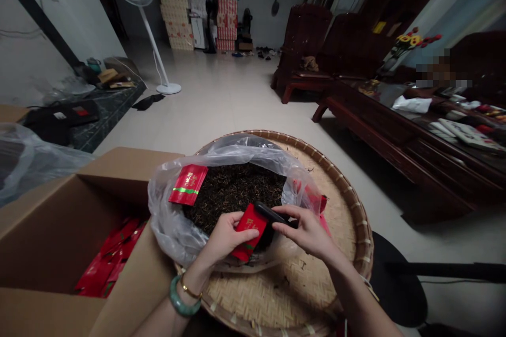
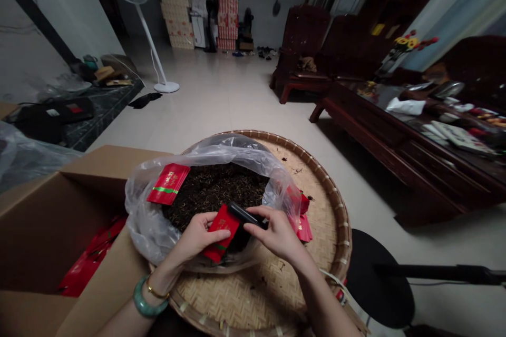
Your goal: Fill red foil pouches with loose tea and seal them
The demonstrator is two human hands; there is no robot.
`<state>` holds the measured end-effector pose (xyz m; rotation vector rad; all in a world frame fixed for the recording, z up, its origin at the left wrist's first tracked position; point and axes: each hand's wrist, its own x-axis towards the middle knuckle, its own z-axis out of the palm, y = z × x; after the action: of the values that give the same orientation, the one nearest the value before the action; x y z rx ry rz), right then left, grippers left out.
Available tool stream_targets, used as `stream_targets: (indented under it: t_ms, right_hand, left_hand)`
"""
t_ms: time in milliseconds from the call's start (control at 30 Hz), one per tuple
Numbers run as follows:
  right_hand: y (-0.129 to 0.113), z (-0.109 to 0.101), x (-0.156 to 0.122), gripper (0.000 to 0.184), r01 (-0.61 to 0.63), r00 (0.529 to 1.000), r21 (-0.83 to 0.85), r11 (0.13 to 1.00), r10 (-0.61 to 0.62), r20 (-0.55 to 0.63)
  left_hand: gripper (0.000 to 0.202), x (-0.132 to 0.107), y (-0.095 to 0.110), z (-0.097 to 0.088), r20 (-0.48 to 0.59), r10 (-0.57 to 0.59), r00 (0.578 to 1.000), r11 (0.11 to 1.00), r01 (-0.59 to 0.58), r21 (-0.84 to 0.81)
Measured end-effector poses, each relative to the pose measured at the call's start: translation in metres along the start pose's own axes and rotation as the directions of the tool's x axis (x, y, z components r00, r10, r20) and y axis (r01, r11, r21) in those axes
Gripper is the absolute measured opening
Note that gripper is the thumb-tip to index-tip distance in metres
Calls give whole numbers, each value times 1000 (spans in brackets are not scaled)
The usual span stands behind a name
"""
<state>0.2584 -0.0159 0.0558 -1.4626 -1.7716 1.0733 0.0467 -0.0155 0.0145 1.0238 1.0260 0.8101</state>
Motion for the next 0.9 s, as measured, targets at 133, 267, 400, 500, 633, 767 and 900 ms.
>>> stream_targets:
  t_ms: [133, 267, 400, 500, 633, 767, 900]
  right_hand:
    - [3, -5, 4, 44, -119, 993, 107, 987, 121, -7]
    - [-4, 3, 8, 41, -24, 998, 48, 999, 21, 62]
    - [-12, 12, 12, 25, 67, 995, -12, 998, -65, 80]
    - [-10, 11, 14, 34, 61, 996, -15, 998, -60, 70]
    - [-7, 10, 14, 33, 65, 995, -33, 997, -62, 72]
    - [-9, 12, 14, 26, 91, 994, -39, 995, -89, 62]
    - [-9, 14, 15, 27, 104, 993, -35, 994, -102, 54]
  left_hand:
    - [32, 2, 1, -2, -24, -13, 1000, 999, 12, -39]
    - [34, 3, 3, 0, 26, 0, 1000, 1000, 0, -9]
    - [33, 2, 4, 0, 30, -9, 1000, 999, 7, 54]
    - [34, 3, 4, -1, 36, -8, 999, 998, 5, 66]
    - [32, 3, 4, -1, 37, -13, 999, 998, 11, 69]
    - [31, 4, 4, 0, 12, -13, 1000, 997, 12, 76]
    - [31, 4, 4, -1, 13, -15, 1000, 996, 14, 93]
